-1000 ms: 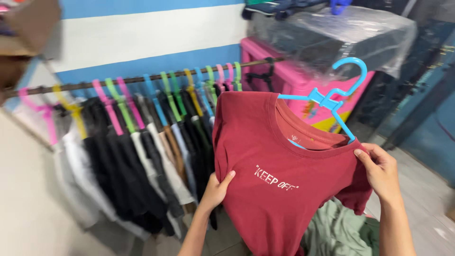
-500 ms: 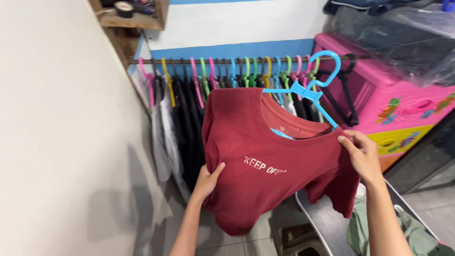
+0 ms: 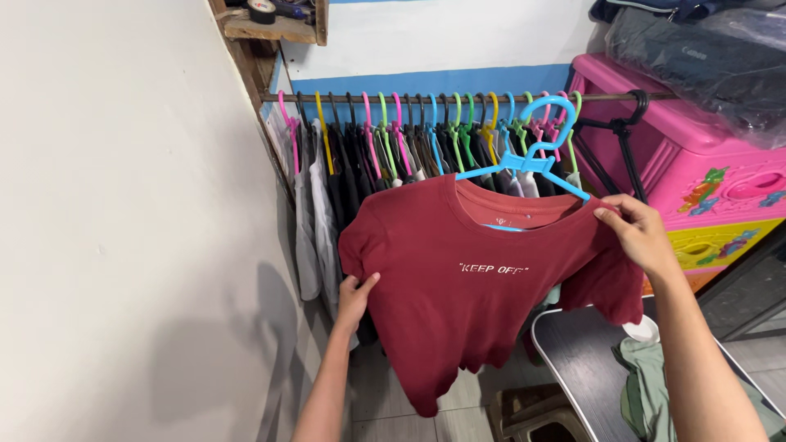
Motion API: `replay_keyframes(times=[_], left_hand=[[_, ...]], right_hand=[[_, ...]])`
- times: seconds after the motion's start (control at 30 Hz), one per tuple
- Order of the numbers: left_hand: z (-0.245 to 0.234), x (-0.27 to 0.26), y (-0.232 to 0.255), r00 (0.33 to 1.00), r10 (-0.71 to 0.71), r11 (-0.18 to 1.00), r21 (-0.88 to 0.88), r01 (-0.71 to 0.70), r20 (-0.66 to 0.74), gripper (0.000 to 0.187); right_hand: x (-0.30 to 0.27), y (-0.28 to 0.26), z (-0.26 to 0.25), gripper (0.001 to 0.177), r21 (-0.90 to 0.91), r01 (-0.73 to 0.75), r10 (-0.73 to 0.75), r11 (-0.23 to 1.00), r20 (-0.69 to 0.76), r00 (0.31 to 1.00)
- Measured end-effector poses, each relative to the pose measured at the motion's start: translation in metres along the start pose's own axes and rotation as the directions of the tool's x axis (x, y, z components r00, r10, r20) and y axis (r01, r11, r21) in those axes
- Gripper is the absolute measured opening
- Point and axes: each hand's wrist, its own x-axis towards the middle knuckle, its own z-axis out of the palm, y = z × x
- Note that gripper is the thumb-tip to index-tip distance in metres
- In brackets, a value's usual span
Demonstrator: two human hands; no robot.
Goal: The person hangs several t-shirts on a clothing rack. They pick up each shirt, place it on a hanger, and then hang it on the rack.
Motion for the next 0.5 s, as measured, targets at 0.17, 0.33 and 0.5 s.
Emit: replay_keyframes(times=[0.17,0.33,0.5], left_hand=[[0.002,0.005,-0.006,0.994,-0.027,1.0,-0.018,0.025,-0.11,0.026],[0.006,0.006,0.007,0.987,-0.043,0.975,-0.222,0.009,-0.152,0.023],[-0.001,0.016,0.018,0.985,-0.117,0.91,-0.41,0.055,-0.126,0.022]], right_hand=[[0.003,0.014,-0.014,0.016,0.034,-0.019,0.019,0.999,0.007,1.0],[0.002,0.03,-0.029,0.015,0.031,-0.03,0.031,0.999,-0.019,0.999],[0.0,0.036,-0.037,0.015,0.025,-0.042,0.044,0.999,-0.056,0.997]])
